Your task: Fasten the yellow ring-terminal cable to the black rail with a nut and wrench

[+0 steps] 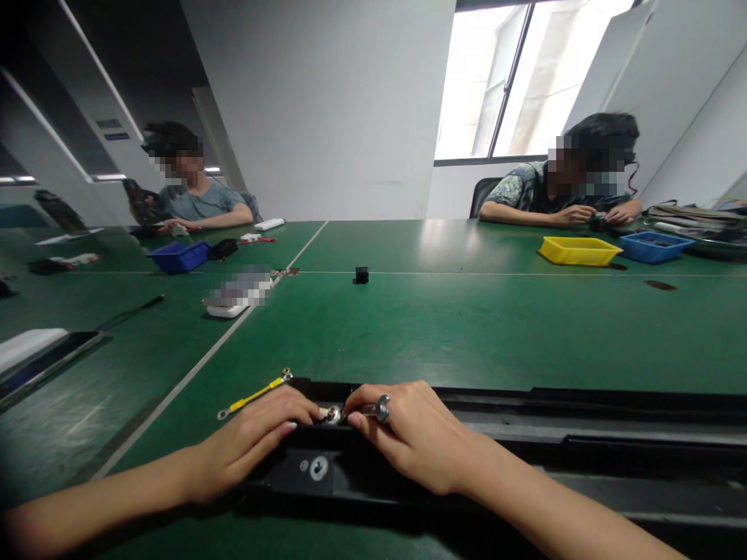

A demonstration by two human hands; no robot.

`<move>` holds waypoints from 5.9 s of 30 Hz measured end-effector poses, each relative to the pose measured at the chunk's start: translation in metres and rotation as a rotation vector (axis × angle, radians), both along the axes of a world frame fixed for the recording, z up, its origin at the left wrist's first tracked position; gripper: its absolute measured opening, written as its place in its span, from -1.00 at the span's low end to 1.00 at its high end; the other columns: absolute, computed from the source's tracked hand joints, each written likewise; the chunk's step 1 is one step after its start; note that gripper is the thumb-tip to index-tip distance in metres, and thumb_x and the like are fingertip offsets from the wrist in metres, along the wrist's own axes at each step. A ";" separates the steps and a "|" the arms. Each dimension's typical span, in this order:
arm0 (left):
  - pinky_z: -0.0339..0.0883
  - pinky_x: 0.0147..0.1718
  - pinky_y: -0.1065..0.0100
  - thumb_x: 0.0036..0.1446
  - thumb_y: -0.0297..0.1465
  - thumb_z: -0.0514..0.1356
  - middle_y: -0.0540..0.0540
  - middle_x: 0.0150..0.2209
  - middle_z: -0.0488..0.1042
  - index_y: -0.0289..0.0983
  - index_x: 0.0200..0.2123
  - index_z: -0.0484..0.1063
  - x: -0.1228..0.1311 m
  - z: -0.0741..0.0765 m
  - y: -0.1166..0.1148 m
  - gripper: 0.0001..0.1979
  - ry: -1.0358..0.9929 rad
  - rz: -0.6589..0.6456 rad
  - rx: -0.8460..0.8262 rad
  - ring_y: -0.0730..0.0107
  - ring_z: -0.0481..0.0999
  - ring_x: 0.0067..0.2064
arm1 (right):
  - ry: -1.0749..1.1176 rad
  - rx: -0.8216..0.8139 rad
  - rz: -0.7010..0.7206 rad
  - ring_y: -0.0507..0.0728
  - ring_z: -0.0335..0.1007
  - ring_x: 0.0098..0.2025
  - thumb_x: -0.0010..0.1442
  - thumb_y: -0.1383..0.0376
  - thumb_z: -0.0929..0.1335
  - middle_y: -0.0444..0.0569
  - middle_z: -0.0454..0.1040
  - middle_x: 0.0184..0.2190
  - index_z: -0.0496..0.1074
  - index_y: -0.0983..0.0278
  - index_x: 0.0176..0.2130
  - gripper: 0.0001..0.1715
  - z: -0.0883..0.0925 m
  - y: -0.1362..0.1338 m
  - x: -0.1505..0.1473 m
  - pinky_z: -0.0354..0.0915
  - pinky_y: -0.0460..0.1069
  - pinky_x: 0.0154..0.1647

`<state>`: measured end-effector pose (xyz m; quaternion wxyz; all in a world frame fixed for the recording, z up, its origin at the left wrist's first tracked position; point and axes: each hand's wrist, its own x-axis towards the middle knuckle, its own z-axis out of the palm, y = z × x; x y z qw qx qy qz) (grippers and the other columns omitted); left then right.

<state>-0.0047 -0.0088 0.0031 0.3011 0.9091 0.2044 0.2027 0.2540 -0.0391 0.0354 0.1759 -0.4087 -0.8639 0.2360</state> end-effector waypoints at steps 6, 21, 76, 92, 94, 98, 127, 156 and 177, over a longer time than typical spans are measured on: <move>0.21 0.02 0.23 0.36 -0.42 -0.15 -0.17 -0.08 0.41 -0.29 -0.09 0.31 0.001 0.000 0.000 -0.73 0.016 0.010 -0.005 0.24 0.35 -0.03 | -0.011 0.004 -0.022 0.09 0.42 -0.38 0.34 0.19 0.13 -0.03 0.52 -0.35 0.40 0.27 -0.12 -0.64 -0.001 0.000 0.000 0.23 -0.05 -0.31; 0.23 0.01 0.21 0.38 -0.37 -0.17 -0.19 -0.09 0.41 -0.30 -0.09 0.32 0.001 0.001 0.000 -0.69 0.004 0.007 -0.002 0.23 0.35 -0.04 | 0.027 -0.026 0.031 0.11 0.45 -0.23 0.36 0.21 0.14 0.00 0.52 -0.20 0.39 0.27 -0.02 -0.64 -0.002 0.001 0.001 0.28 -0.05 -0.20; 0.17 0.03 0.28 0.34 -0.48 -0.13 -0.15 -0.08 0.39 -0.29 -0.07 0.29 0.000 -0.002 0.000 -0.76 0.007 0.001 -0.024 0.28 0.33 -0.01 | 0.048 -0.125 0.006 0.13 0.49 -0.19 0.34 0.21 0.20 -0.04 0.55 -0.17 0.44 0.23 -0.01 -0.66 0.001 0.003 0.001 0.33 -0.04 -0.18; 0.20 0.03 0.21 0.37 -0.40 -0.16 -0.19 -0.07 0.40 -0.30 -0.07 0.31 -0.001 -0.002 0.000 -0.72 0.002 -0.003 -0.006 0.23 0.34 -0.01 | 0.049 -0.044 0.074 0.12 0.48 -0.15 0.31 0.15 0.25 -0.03 0.54 -0.13 0.44 0.22 0.00 -0.65 -0.004 0.004 0.001 0.30 -0.06 -0.14; 0.20 0.04 0.22 0.37 -0.40 -0.16 -0.19 -0.07 0.40 -0.30 -0.07 0.31 -0.001 -0.002 0.001 -0.72 -0.003 -0.002 -0.001 0.24 0.34 -0.01 | 0.033 -0.026 0.075 0.11 0.48 -0.18 0.31 0.14 0.26 -0.02 0.55 -0.16 0.45 0.23 -0.02 -0.66 -0.005 0.004 0.001 0.30 -0.07 -0.16; 0.20 0.04 0.24 0.37 -0.41 -0.15 -0.18 -0.07 0.40 -0.30 -0.07 0.31 0.000 -0.002 0.000 -0.73 0.001 0.001 0.003 0.25 0.34 -0.01 | 0.015 -0.020 0.056 0.09 0.48 -0.21 0.32 0.15 0.24 -0.04 0.55 -0.20 0.45 0.24 -0.04 -0.66 -0.003 0.003 0.001 0.29 -0.08 -0.21; 0.20 0.03 0.24 0.36 -0.44 -0.14 -0.16 -0.07 0.40 -0.29 -0.07 0.30 0.000 0.000 -0.001 -0.74 0.011 0.010 -0.011 0.25 0.34 -0.02 | -0.015 0.011 0.018 0.11 0.46 -0.27 0.35 0.21 0.15 0.00 0.53 -0.23 0.37 0.27 -0.03 -0.66 -0.002 0.000 0.000 0.25 -0.04 -0.25; 0.18 0.04 0.26 0.36 -0.45 -0.15 -0.16 -0.06 0.39 -0.30 -0.08 0.30 0.000 -0.002 0.000 -0.74 0.005 -0.002 -0.012 0.27 0.33 -0.01 | 0.060 -0.095 0.020 0.12 0.48 -0.15 0.35 0.22 0.17 -0.01 0.53 -0.13 0.37 0.26 0.00 -0.67 -0.001 0.004 0.000 0.30 -0.03 -0.17; 0.16 0.04 0.27 0.33 -0.50 -0.12 -0.14 -0.06 0.38 -0.29 -0.07 0.29 0.000 -0.002 -0.001 -0.76 0.012 -0.003 -0.015 0.28 0.32 0.00 | -0.025 -0.018 -0.025 0.09 0.45 -0.33 0.33 0.20 0.19 -0.05 0.54 -0.30 0.42 0.25 -0.10 -0.70 0.000 0.002 -0.002 0.25 -0.06 -0.29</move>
